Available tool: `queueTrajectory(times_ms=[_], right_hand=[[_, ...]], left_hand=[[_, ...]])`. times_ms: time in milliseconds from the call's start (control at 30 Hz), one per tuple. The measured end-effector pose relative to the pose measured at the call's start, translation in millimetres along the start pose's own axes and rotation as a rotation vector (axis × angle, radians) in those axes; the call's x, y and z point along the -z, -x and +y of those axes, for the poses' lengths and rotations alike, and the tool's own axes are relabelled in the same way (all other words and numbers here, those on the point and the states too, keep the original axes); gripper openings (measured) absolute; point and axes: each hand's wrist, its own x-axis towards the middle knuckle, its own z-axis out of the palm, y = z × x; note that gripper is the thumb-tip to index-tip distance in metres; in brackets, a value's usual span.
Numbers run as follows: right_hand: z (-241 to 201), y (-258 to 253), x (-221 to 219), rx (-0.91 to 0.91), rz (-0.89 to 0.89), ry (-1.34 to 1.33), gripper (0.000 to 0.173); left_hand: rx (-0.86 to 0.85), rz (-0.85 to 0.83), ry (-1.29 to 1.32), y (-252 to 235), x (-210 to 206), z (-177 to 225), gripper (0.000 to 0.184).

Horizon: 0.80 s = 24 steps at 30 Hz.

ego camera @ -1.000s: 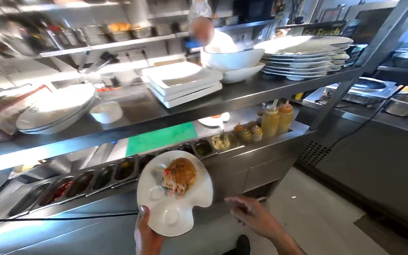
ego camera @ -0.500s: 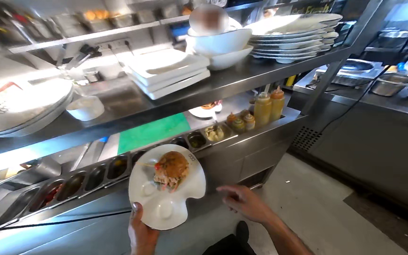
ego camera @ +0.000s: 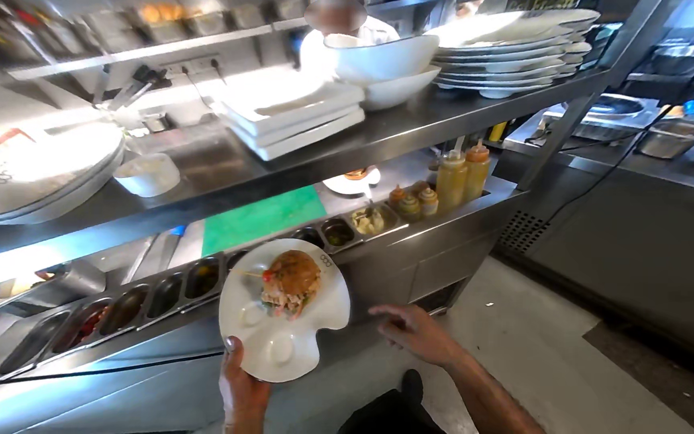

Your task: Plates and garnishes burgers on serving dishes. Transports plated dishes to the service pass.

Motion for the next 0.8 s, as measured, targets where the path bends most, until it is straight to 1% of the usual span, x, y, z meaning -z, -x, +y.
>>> queueTrajectory(times_ms=[133,200,267,400,567,700,800], right_hand=[[-4.1,-6.2,2.4,-0.026,0.018,-0.005,0.034],[-10.1,-13.0,5.3,-0.038,0.086,-0.039,0.031],[-12.2,-26.7,10.3,-0.027,0.199,-0.105,0.029],[-16.3,-65.3,30.2,0.021,0.378,-0.347,0.028],[-19.7,-117.1,62.8,0.043,0.529,-0.678,0.021],[-23.6,-144.3,78.1,-0.005,0.609,-0.793,0.025],[-21.5,-160.8,85.7,-0.005,0.629,-0.868,0.025]], left_hand=[[-0.001,0.009,0.001,-1.2,2.5,0.9,0.040],[-0.005,0.031,-0.009,0.3,1.8,1.8,0.040],[-0.004,0.035,-0.005,1.2,2.2,2.9,0.040],[-0.016,0.033,0.002,3.7,7.7,4.1,0.041],[-0.037,0.074,-0.011,9.7,8.6,6.3,0.039],[-0.049,0.089,-0.015,11.1,11.7,5.8,0.040],[-0.054,0.082,-0.014,11.0,12.6,6.3,0.039]])
